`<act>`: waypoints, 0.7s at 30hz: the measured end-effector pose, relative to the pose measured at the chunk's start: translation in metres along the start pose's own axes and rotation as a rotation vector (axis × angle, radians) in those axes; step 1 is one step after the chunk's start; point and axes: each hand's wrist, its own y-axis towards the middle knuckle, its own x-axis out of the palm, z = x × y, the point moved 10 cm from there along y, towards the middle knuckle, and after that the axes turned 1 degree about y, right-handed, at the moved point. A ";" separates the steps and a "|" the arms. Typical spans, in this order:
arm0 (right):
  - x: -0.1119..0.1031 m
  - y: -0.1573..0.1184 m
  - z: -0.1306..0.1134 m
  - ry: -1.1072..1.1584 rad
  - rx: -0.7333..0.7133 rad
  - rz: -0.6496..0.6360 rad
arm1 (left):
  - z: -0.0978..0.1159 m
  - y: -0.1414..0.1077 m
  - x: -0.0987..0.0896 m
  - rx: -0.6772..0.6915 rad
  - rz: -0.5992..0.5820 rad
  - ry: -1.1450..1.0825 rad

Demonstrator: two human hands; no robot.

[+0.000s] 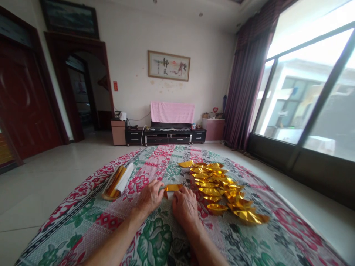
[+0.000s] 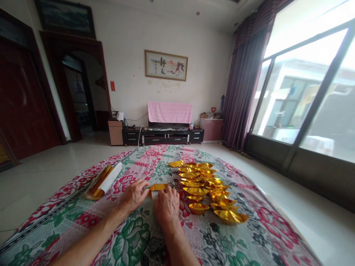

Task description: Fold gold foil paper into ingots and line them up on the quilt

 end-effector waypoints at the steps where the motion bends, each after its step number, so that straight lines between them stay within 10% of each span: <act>1: 0.000 0.000 0.000 -0.007 0.005 -0.007 | 0.000 -0.001 -0.001 -0.015 -0.001 0.002; 21: -0.014 0.007 -0.001 0.114 0.008 0.093 | 0.015 -0.005 0.010 0.182 -0.073 -0.032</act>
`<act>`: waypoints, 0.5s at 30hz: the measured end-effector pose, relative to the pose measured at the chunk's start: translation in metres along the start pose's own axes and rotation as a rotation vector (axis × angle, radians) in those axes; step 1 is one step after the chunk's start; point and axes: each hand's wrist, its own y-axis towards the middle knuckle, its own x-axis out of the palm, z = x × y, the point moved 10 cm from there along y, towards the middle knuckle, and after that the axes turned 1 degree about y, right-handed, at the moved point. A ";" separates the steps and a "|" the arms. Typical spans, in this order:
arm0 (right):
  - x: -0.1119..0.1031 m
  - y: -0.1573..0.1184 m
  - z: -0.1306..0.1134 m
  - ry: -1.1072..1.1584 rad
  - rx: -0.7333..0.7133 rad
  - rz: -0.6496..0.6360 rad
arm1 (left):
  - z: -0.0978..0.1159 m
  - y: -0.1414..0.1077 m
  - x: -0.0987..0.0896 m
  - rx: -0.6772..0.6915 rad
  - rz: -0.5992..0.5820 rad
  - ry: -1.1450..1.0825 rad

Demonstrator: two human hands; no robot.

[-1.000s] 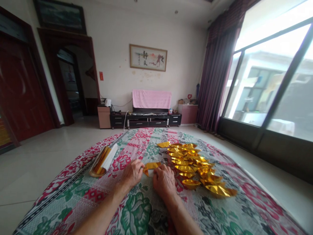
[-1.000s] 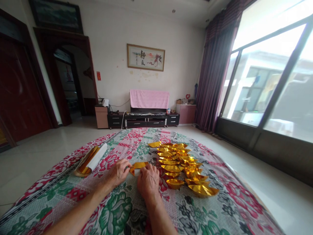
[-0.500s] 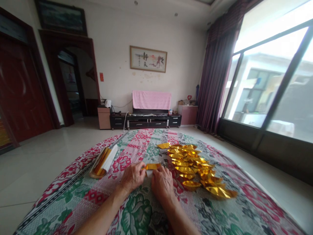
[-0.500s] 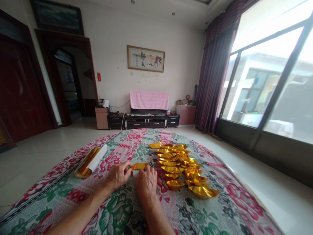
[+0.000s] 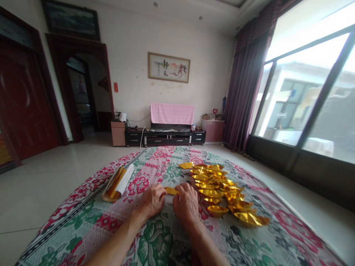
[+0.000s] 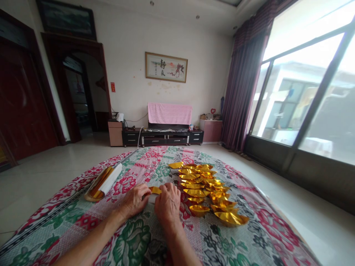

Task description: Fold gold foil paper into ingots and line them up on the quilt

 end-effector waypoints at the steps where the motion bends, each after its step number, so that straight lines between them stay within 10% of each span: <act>1: -0.001 0.001 0.005 0.011 0.026 0.026 | 0.001 0.000 0.000 0.017 0.000 0.003; 15: 0.025 0.000 0.009 0.175 -0.126 -0.263 | -0.003 0.001 -0.006 0.026 0.029 -0.022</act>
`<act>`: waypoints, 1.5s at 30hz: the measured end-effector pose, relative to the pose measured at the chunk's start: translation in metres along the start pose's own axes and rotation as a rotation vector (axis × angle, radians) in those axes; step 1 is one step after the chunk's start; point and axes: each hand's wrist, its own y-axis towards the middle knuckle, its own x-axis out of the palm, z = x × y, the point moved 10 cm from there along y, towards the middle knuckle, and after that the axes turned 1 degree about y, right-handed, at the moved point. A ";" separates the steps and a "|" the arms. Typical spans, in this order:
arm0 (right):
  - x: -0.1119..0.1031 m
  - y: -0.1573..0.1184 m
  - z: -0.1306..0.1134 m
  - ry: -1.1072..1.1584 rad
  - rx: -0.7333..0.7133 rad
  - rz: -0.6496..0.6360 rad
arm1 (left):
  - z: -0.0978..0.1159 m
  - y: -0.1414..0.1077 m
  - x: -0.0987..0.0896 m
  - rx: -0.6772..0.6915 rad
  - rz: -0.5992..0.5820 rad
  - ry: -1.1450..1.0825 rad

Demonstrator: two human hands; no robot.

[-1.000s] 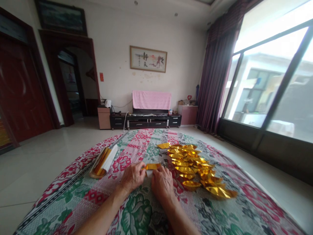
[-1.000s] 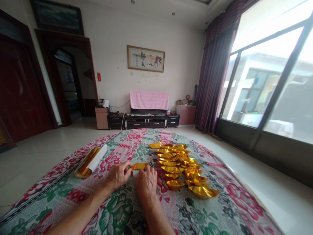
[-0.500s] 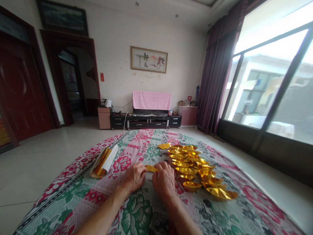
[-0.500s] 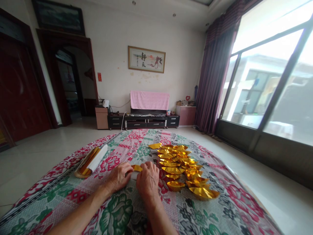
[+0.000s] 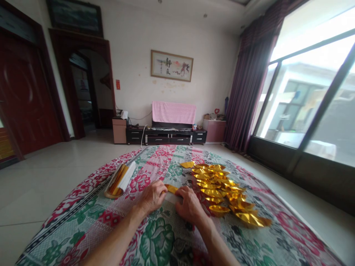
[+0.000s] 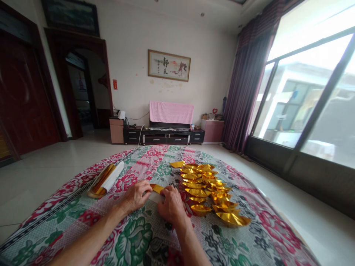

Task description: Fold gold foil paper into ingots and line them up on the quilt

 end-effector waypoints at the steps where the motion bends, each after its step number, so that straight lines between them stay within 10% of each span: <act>1: 0.000 0.000 0.000 0.007 -0.015 -0.024 | 0.000 0.000 -0.001 -0.001 0.001 -0.002; 20: -0.008 -0.001 -0.009 -0.161 0.079 0.093 | 0.031 0.003 -0.002 0.135 -0.065 -0.025; 45: -0.010 -0.002 0.002 0.006 -0.041 0.051 | 0.016 0.001 0.015 0.090 -0.157 0.060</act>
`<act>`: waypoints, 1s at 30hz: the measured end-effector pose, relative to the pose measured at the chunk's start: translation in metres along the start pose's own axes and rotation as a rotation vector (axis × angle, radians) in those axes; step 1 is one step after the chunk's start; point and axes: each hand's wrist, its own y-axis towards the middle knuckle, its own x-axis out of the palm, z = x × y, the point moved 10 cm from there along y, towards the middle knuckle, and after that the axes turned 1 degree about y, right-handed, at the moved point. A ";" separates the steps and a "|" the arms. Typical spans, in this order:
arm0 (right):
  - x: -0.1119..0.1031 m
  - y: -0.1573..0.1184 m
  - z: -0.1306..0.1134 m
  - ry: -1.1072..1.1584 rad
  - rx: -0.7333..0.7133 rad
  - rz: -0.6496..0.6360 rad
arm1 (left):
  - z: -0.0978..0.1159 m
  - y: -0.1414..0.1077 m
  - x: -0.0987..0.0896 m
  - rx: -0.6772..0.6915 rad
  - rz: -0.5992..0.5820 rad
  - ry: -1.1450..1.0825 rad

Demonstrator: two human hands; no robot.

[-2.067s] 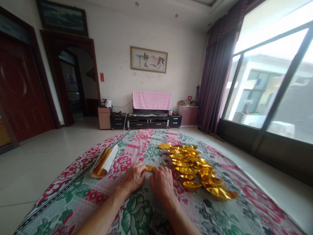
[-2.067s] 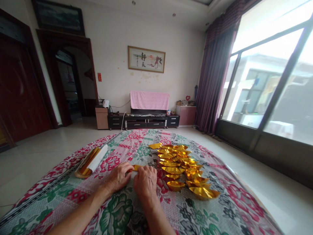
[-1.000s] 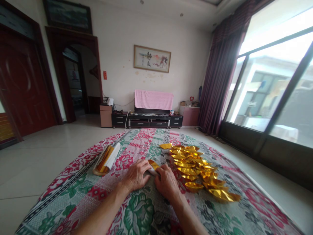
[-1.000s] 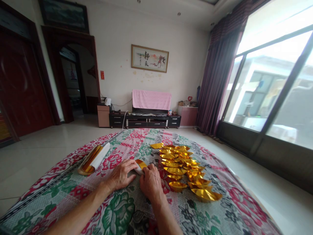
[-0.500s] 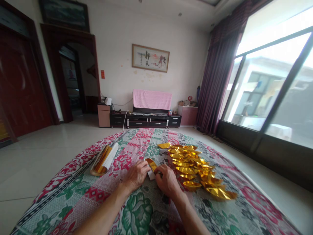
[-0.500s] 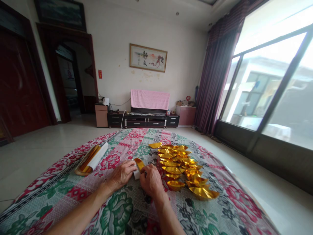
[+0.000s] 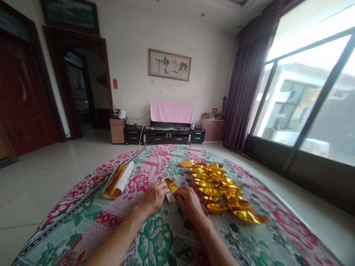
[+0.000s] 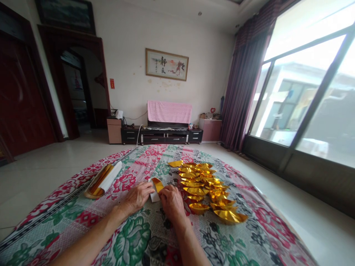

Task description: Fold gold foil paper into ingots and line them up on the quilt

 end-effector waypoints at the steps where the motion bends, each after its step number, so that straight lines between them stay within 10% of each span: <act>1: -0.001 0.000 0.001 -0.002 0.011 0.009 | 0.000 0.000 0.000 0.002 0.001 0.002; 30: 0.004 0.003 0.010 0.011 0.022 0.014 | 0.006 -0.001 0.000 0.033 0.051 -0.203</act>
